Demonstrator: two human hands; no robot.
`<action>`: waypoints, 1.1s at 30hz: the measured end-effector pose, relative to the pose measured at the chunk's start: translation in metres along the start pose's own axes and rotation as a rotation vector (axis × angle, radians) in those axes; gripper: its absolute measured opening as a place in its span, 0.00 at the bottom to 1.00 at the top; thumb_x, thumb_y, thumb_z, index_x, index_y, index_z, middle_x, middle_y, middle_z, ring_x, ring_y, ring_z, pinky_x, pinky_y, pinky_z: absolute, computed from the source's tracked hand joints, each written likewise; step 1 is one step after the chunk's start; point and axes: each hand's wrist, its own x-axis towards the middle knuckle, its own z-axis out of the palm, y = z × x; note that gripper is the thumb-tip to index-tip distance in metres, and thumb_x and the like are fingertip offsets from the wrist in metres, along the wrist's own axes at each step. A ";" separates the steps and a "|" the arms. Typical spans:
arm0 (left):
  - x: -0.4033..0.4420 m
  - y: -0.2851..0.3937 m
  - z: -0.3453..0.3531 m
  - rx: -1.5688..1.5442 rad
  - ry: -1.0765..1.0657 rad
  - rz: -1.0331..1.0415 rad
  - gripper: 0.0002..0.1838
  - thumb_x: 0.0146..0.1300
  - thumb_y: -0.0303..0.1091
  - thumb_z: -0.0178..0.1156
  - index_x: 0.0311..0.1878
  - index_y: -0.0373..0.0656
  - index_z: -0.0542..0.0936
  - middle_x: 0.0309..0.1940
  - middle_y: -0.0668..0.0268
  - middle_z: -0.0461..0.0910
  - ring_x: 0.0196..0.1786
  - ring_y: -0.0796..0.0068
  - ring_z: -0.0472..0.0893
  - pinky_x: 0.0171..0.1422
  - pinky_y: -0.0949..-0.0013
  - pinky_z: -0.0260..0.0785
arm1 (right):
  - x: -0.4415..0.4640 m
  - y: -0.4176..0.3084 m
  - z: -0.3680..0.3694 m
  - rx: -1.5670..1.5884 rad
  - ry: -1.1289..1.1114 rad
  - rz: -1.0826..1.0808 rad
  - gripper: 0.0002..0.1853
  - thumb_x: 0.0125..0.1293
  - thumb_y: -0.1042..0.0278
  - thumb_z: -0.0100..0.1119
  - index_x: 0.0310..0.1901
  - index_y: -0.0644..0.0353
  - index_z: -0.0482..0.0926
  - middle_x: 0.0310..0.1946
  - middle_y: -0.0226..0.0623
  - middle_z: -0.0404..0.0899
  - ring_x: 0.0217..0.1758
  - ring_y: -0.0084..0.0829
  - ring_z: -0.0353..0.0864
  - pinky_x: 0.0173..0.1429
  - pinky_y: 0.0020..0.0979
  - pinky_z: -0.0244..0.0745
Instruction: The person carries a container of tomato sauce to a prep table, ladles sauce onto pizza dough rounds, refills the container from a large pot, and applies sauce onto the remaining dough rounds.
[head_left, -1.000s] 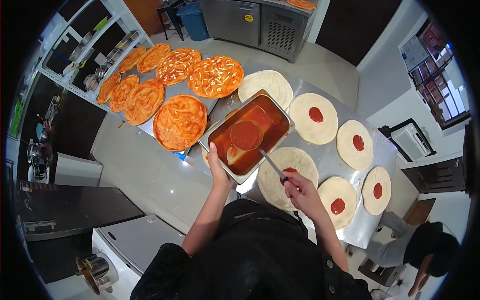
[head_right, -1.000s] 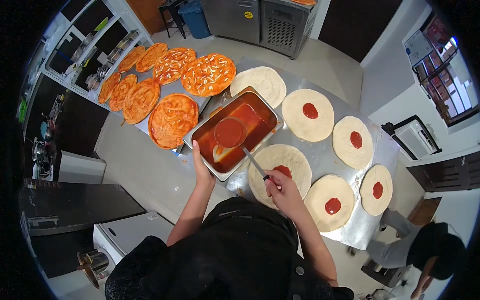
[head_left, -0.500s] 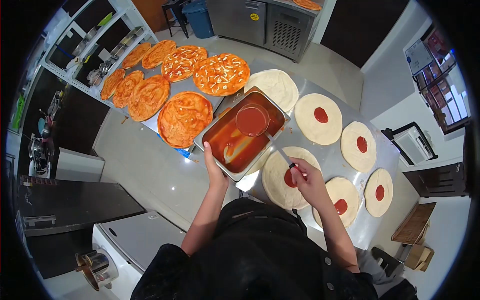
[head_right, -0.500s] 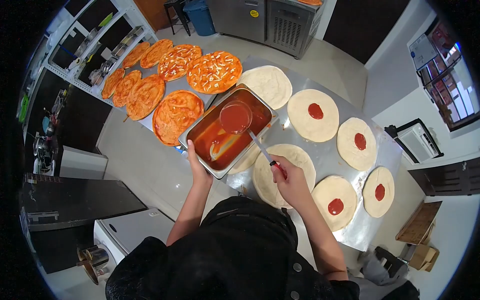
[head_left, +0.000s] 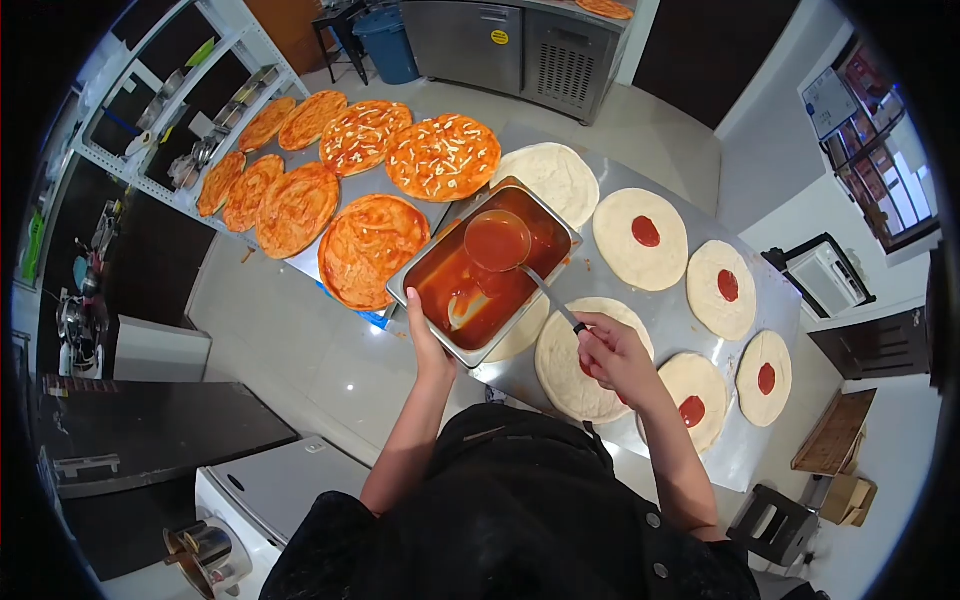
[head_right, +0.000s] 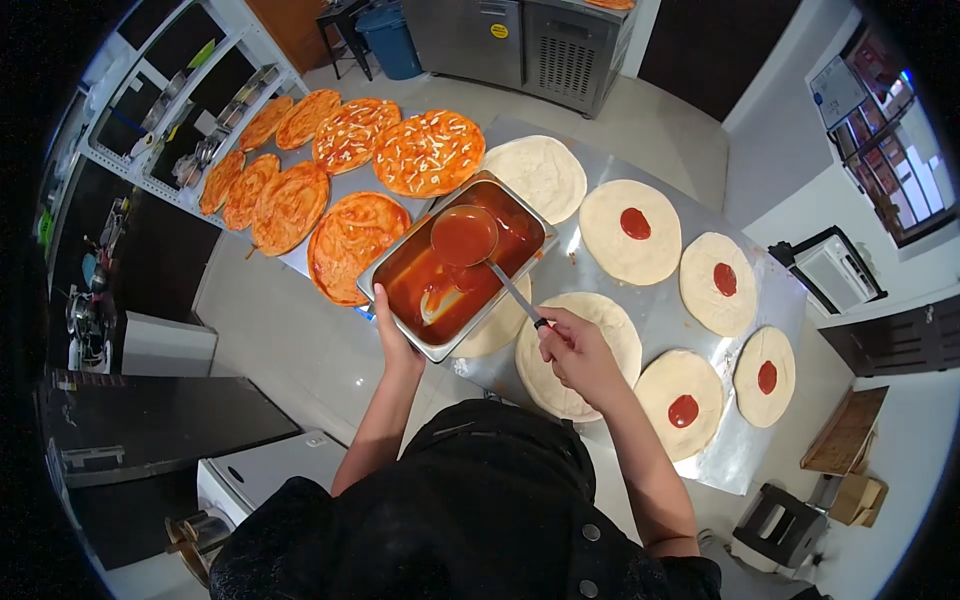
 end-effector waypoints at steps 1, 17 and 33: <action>0.001 0.001 0.000 0.009 0.001 -0.005 0.33 0.66 0.59 0.44 0.63 0.41 0.63 0.59 0.58 0.68 0.61 0.62 0.70 0.65 0.59 0.63 | 0.000 -0.001 -0.002 0.094 -0.029 0.053 0.15 0.69 0.71 0.48 0.55 0.63 0.70 0.21 0.26 0.68 0.15 0.13 0.58 0.18 0.18 0.53; 0.024 0.024 -0.007 0.006 -0.048 -0.047 0.30 0.67 0.55 0.45 0.61 0.39 0.63 0.57 0.55 0.70 0.58 0.61 0.73 0.61 0.59 0.68 | 0.029 0.015 -0.004 -0.687 0.311 -0.318 0.15 0.63 0.74 0.52 0.52 0.63 0.75 0.24 0.39 0.76 0.23 0.26 0.72 0.31 0.27 0.69; 0.042 0.017 -0.029 0.071 -0.014 0.086 0.29 0.67 0.54 0.47 0.59 0.40 0.66 0.55 0.58 0.72 0.57 0.65 0.73 0.63 0.63 0.64 | 0.003 0.005 0.055 0.056 -0.155 0.110 0.16 0.68 0.71 0.49 0.56 0.62 0.71 0.21 0.24 0.68 0.16 0.11 0.60 0.18 0.16 0.53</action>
